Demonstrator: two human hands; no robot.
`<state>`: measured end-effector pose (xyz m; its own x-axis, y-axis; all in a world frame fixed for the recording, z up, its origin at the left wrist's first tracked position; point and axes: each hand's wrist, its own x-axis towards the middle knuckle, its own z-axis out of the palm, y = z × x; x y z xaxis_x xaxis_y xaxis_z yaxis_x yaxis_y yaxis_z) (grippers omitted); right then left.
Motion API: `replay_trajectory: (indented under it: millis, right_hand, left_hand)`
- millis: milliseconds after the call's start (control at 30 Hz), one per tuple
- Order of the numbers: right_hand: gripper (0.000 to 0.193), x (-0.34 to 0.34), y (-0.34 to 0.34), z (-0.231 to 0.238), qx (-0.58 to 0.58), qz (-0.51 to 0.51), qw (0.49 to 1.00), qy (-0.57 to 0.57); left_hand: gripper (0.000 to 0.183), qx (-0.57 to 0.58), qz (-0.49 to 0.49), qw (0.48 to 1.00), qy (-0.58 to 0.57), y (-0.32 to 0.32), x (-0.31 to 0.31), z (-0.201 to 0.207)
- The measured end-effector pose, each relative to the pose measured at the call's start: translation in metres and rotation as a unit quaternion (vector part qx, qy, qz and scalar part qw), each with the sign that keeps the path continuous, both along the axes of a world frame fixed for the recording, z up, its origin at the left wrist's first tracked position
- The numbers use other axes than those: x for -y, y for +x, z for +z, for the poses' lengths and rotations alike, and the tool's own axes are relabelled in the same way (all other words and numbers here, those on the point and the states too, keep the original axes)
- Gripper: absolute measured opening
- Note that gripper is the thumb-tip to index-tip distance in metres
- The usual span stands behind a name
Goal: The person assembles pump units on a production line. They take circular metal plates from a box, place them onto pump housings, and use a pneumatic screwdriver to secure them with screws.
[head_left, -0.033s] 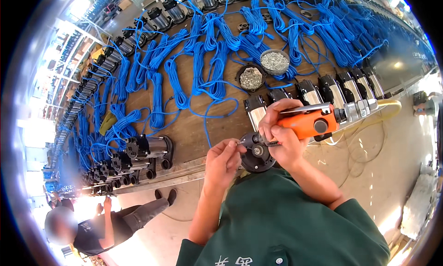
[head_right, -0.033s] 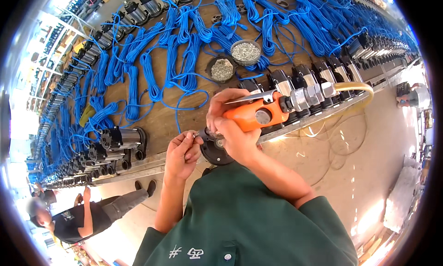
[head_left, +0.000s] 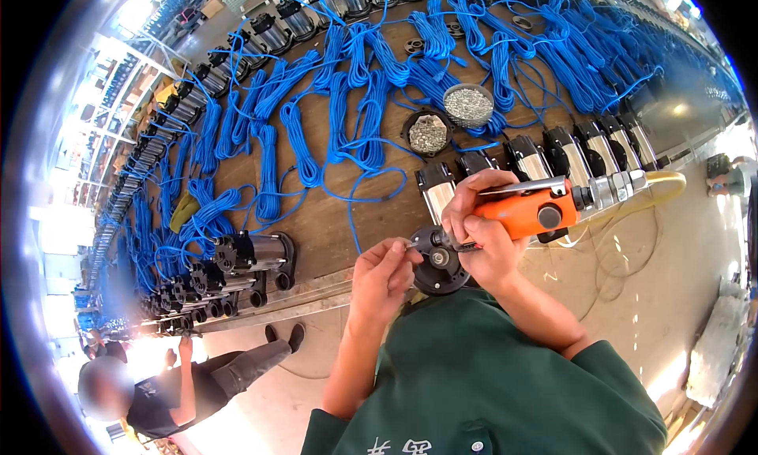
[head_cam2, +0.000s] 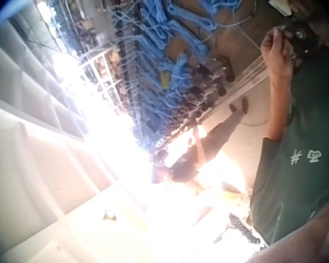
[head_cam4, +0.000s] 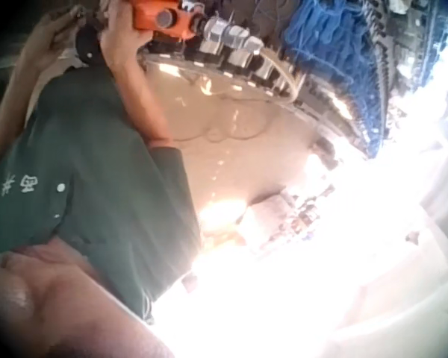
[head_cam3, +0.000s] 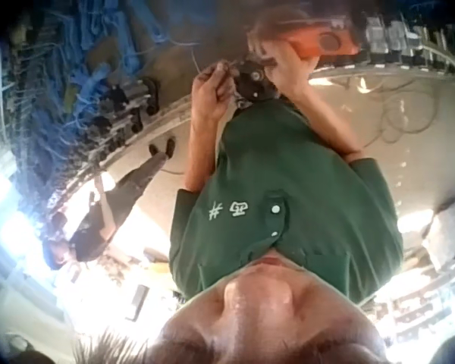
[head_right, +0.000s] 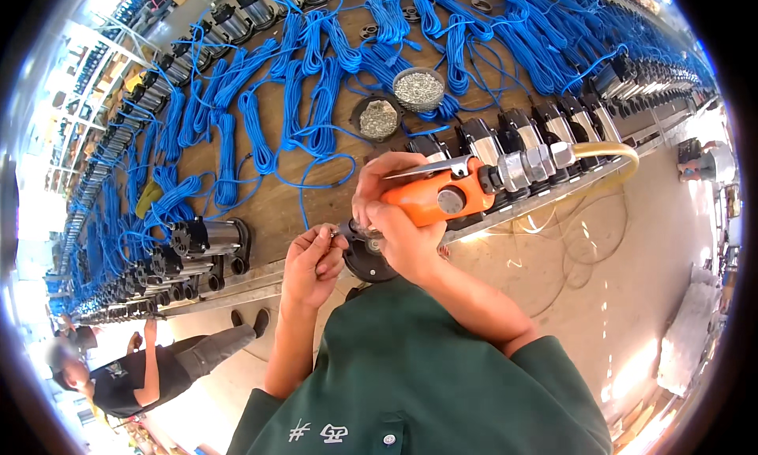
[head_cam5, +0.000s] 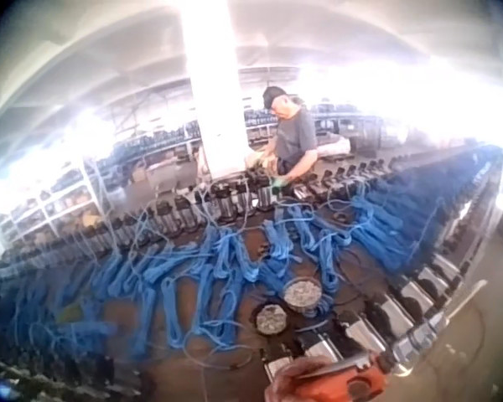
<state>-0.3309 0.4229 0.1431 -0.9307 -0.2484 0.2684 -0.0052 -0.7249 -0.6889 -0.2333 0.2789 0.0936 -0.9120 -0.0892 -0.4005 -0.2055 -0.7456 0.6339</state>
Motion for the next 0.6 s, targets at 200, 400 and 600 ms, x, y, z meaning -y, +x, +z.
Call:
replay_trajectory:
  millis: [200,400,600]
  right_hand:
    - [0.036,-0.015,0.010,-0.004,0.014,-0.017,0.998,-0.050]
    - [0.034,-0.040,0.020,-0.007,-0.030,-0.059,0.994,-0.089]
    - [0.036,-0.077,0.032,-0.032,0.000,-0.088,0.996,0.007]
  left_hand:
    - [0.017,0.012,-0.006,1.000,0.009,0.000,-0.013,0.005]
    - [0.016,0.009,-0.050,0.997,-0.064,-0.003,-0.029,0.009]
    - [0.038,-0.080,-0.294,0.811,-0.499,-0.009,-0.047,0.028]
